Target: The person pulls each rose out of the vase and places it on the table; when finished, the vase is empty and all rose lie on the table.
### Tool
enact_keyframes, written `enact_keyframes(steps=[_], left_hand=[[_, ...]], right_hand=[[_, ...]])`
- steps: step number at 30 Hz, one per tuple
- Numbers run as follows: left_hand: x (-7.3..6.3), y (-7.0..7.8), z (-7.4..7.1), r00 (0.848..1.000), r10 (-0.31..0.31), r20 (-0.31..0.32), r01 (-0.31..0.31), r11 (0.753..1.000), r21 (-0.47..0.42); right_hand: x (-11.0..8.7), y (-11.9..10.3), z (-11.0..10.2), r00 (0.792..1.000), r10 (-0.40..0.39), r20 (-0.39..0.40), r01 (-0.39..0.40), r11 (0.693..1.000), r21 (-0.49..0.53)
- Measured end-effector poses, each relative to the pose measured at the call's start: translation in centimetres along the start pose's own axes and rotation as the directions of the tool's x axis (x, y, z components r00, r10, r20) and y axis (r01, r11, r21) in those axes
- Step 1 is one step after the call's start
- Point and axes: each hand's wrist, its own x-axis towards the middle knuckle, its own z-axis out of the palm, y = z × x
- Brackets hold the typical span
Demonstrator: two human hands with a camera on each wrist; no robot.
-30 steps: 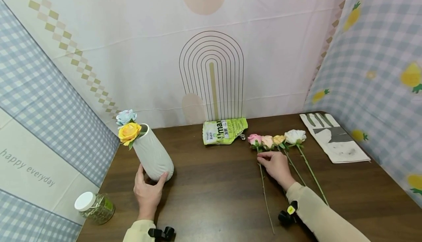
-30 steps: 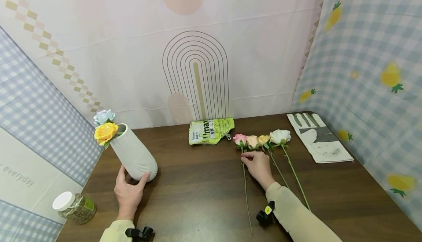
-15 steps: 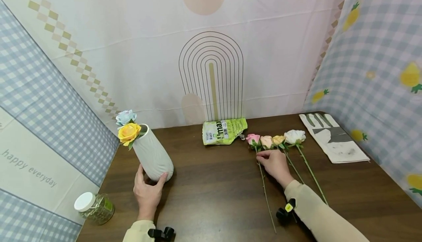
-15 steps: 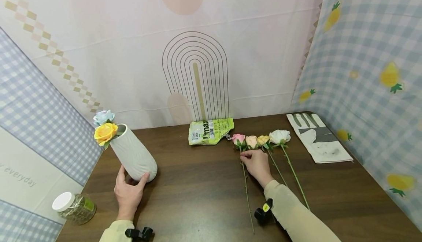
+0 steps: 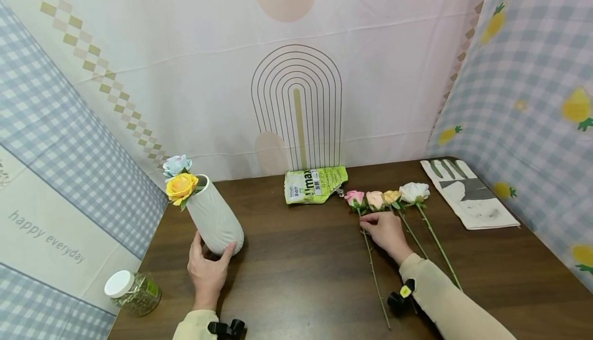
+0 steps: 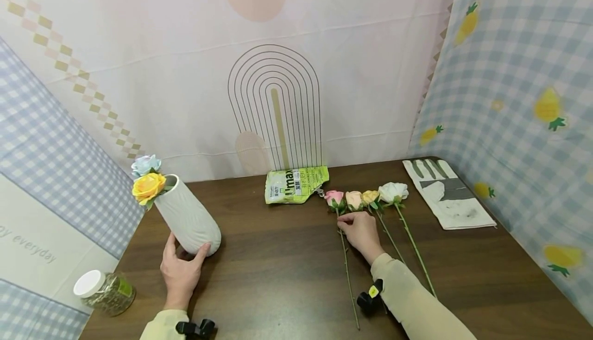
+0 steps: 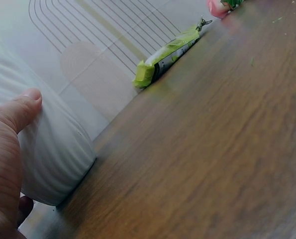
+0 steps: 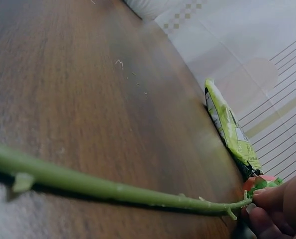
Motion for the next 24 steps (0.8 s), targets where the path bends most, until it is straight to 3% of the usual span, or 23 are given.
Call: enact_keyframes(steps=[11, 17, 20, 24], left_hand=[[0.0, 0.1, -0.1, 1.000, 0.005, -0.004, -0.005, 1.000, 0.003], [0.0, 0.2, -0.1, 1.000, 0.010, -0.009, -0.010, 1.000, -0.001], [0.0, 0.2, -0.1, 1.000, 0.012, -0.011, -0.012, 1.000, -0.003], [0.0, 0.2, -0.1, 1.000, 0.014, -0.015, -0.014, 1.000, -0.004]], right_hand=[[-0.1, -0.1, -0.2, 1.000, -0.002, 0.010, 0.002, 1.000, -0.004], [-0.2, -0.8, -1.0, 0.997, -0.065, -0.051, 0.064, 0.998, -0.020], [-0.1, -2.5, -1.8, 0.990, -0.118, -0.074, 0.117, 0.993, -0.011], [0.1, -6.7, -2.9, 0.970, -0.228, -0.082, 0.232, 0.972, 0.035]])
